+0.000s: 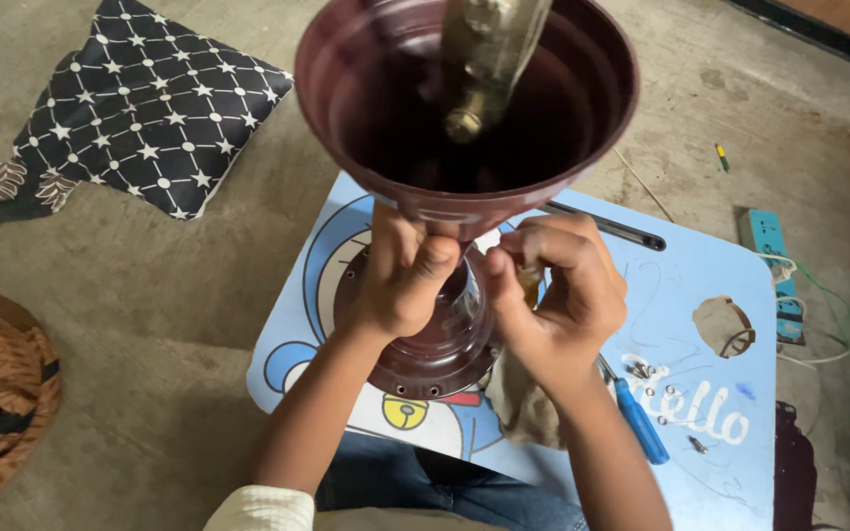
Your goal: The person uses a screwdriver to remove screws from the base and neck of a brown electric fan. They detach the fan head from the stand and place it aside, then continue unscrewing the base components.
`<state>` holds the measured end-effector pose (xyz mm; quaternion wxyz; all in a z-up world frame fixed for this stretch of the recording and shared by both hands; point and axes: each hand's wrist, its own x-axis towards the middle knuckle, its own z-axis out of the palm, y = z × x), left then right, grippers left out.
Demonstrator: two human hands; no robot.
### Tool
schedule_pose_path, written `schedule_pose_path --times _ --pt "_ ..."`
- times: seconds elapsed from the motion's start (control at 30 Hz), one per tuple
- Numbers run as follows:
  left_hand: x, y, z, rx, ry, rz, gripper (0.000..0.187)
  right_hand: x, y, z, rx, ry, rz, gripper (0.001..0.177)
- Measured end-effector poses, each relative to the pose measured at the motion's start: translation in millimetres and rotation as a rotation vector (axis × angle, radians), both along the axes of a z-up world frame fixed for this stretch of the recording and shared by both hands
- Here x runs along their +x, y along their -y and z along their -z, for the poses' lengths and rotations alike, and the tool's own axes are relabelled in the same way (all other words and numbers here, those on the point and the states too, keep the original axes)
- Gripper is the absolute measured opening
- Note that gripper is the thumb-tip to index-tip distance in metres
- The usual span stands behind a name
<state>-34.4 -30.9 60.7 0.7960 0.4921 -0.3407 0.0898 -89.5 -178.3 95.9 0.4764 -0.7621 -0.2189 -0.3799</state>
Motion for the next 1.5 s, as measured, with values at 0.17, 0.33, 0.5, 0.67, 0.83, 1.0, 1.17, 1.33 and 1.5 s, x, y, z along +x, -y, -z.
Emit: schedule_pose_path --times 0.17,0.33,0.5,0.67,0.83,1.0,1.17,1.33,1.5 --pt "0.7 3.3 11.6 -0.052 -0.054 0.062 0.082 6.7 -7.5 14.7 0.047 0.046 0.091 0.019" --pt "1.8 0.8 12.6 -0.023 -0.051 0.114 0.077 11.9 -8.5 19.1 0.063 0.053 0.100 0.015" --pt "3.6 0.8 9.7 0.008 -0.053 0.132 0.077 4.5 -12.4 12.6 0.340 -0.259 -0.030 0.010" --pt "0.6 -6.3 6.3 0.032 -0.125 0.218 0.070 -6.5 -10.8 -6.5 0.737 -0.665 -0.376 0.026" --pt "-2.5 -10.7 3.7 -0.002 -0.185 0.298 0.067 -4.7 -18.5 -8.5 0.844 -0.645 -0.412 0.022" --pt "1.3 3.3 11.5 -0.022 0.065 -0.008 0.073 -5.6 -15.4 4.7 0.461 -0.350 -0.144 0.014" --pt "4.9 1.5 20.6 0.086 -0.183 0.232 0.075 -4.4 -6.9 11.5 0.132 -0.157 0.129 0.011" --pt "2.9 2.3 16.5 0.064 -0.034 0.081 0.073 -12.9 -7.8 6.7 0.438 -0.398 -0.014 0.011" --pt "2.3 -1.0 2.8 0.055 -0.055 0.102 0.056 -13.4 -13.4 2.4 0.474 -0.430 -0.050 0.010"
